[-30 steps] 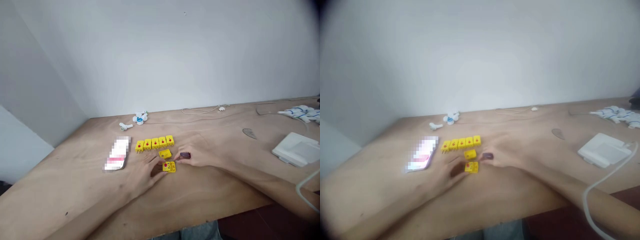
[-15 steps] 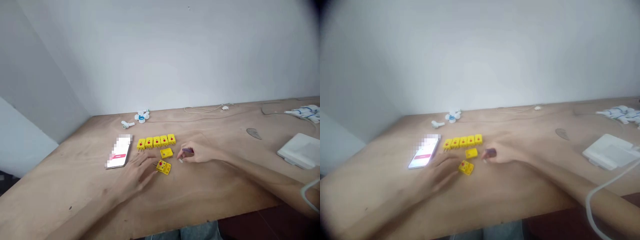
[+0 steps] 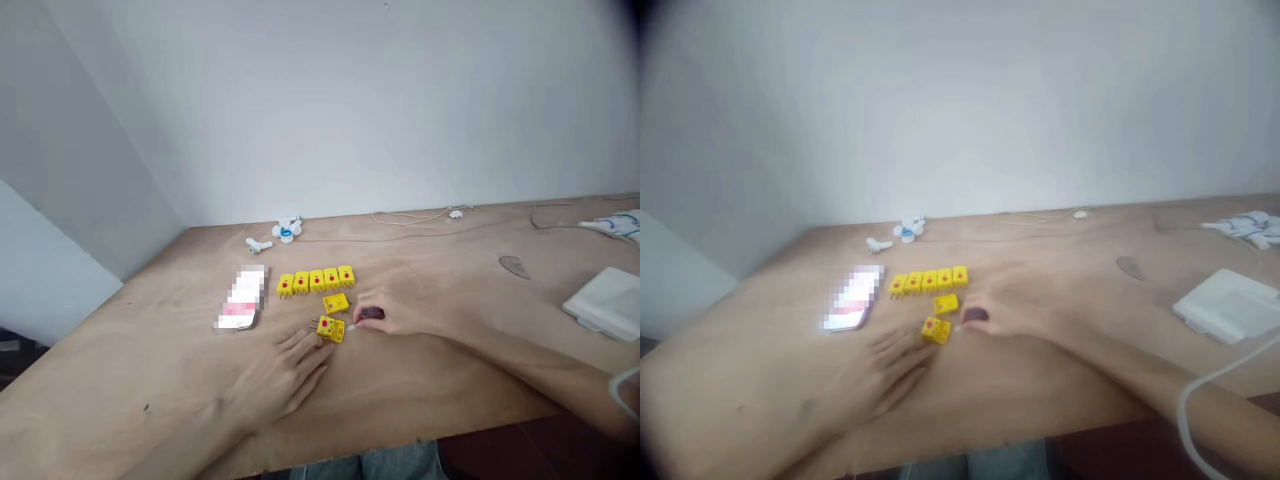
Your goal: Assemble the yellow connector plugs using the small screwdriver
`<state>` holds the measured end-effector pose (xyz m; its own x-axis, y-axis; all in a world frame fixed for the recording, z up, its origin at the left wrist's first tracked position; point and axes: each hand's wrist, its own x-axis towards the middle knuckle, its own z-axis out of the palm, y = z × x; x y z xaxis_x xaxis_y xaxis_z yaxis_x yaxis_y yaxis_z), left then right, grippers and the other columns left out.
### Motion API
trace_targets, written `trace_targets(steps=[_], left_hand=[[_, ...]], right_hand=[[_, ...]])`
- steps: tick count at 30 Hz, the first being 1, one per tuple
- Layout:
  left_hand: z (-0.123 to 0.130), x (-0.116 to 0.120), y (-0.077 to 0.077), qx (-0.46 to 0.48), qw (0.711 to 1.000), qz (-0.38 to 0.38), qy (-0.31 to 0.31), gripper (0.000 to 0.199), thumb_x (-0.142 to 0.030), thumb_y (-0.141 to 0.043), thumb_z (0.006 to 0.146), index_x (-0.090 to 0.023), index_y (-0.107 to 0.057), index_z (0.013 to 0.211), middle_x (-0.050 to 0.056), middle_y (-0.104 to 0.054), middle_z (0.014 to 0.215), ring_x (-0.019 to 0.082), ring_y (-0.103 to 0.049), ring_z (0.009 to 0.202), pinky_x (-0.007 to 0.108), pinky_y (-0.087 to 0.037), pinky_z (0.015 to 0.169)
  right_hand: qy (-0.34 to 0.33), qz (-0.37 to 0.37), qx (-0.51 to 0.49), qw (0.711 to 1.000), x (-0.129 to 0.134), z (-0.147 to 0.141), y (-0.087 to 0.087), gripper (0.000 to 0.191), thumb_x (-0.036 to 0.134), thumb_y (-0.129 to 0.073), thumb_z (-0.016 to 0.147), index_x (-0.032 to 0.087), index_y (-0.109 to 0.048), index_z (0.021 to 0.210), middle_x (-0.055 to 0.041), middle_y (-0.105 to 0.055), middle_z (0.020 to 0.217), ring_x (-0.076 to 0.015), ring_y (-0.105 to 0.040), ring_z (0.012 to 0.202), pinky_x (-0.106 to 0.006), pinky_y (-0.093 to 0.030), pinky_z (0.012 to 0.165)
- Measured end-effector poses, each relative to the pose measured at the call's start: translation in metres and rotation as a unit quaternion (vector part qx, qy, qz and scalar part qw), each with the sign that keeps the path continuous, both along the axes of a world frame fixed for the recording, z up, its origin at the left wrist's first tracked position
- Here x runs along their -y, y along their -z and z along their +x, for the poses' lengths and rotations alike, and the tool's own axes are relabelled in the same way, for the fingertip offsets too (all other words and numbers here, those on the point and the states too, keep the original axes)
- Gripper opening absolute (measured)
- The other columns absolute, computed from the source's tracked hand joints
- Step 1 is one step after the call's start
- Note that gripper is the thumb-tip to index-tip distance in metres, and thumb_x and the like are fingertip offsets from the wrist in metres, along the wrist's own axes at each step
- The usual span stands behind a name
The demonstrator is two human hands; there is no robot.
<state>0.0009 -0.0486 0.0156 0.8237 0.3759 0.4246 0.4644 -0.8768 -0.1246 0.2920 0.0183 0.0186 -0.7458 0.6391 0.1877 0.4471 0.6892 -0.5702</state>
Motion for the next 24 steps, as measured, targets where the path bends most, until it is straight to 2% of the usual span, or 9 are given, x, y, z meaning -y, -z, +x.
trace_targets(steps=[5,10,13,18,22,24], left_hand=[[0.004,0.003,0.002,0.008,1.000,-0.001,-0.013,0.035,-0.022,-0.037,0.106,-0.011,-0.059,0.131,0.013,-0.070,0.122,0.026,-0.068,0.110,0.039,-0.057,0.096],[0.007,0.003,0.001,-0.050,0.997,-0.048,-0.031,0.040,-0.026,-0.041,0.104,-0.011,-0.054,0.139,0.014,-0.066,0.130,0.030,-0.063,0.119,0.043,-0.054,0.100],[0.005,0.001,0.000,-0.048,0.996,-0.069,-0.038,0.041,-0.026,-0.043,0.103,-0.012,-0.054,0.140,0.014,-0.065,0.132,0.030,-0.062,0.120,0.044,-0.052,0.101],[-0.003,-0.003,-0.001,-0.050,0.994,-0.076,-0.053,0.040,-0.029,-0.041,0.104,-0.015,-0.054,0.139,0.014,-0.065,0.131,0.030,-0.064,0.115,0.045,-0.051,0.099],[-0.007,-0.012,-0.002,-0.062,0.994,-0.073,-0.048,0.040,-0.030,-0.043,0.104,-0.015,-0.056,0.138,0.015,-0.065,0.129,0.030,-0.065,0.112,0.046,-0.052,0.096],[-0.009,-0.017,-0.002,-0.057,0.995,-0.076,-0.041,0.040,-0.029,-0.042,0.104,-0.013,-0.055,0.138,0.016,-0.064,0.131,0.031,-0.064,0.114,0.047,-0.052,0.097]], right_hand=[[-0.028,0.020,-0.022,0.999,0.000,-0.004,0.002,0.014,0.029,-0.063,0.093,0.020,-0.072,0.099,-0.0036,-0.074,0.095,-0.0164,-0.066,0.079,-0.026,-0.049,0.069],[-0.057,0.024,-0.045,0.997,-0.002,-0.008,0.007,0.016,0.026,-0.057,0.099,0.021,-0.072,0.100,-0.0040,-0.074,0.103,-0.0181,-0.068,0.093,-0.029,-0.052,0.085],[-0.055,0.039,-0.026,0.997,-0.001,-0.009,0.007,0.017,0.024,-0.053,0.101,0.020,-0.069,0.104,-0.0049,-0.073,0.106,-0.0176,-0.067,0.093,-0.029,-0.052,0.083],[-0.057,0.181,0.060,0.980,-0.004,-0.008,0.015,0.018,0.018,-0.049,0.101,0.017,-0.067,0.107,-0.0070,-0.073,0.104,-0.0178,-0.067,0.088,-0.028,-0.050,0.074],[-0.088,0.343,0.109,0.929,-0.009,-0.007,0.025,0.023,0.017,-0.046,0.101,0.015,-0.068,0.107,-0.0082,-0.075,0.098,-0.0169,-0.063,0.071,-0.027,-0.040,0.056],[-0.093,0.395,0.116,0.906,-0.011,-0.007,0.027,0.024,0.020,-0.046,0.102,0.014,-0.069,0.106,-0.0077,-0.075,0.096,-0.0161,-0.061,0.067,-0.028,-0.036,0.051]])
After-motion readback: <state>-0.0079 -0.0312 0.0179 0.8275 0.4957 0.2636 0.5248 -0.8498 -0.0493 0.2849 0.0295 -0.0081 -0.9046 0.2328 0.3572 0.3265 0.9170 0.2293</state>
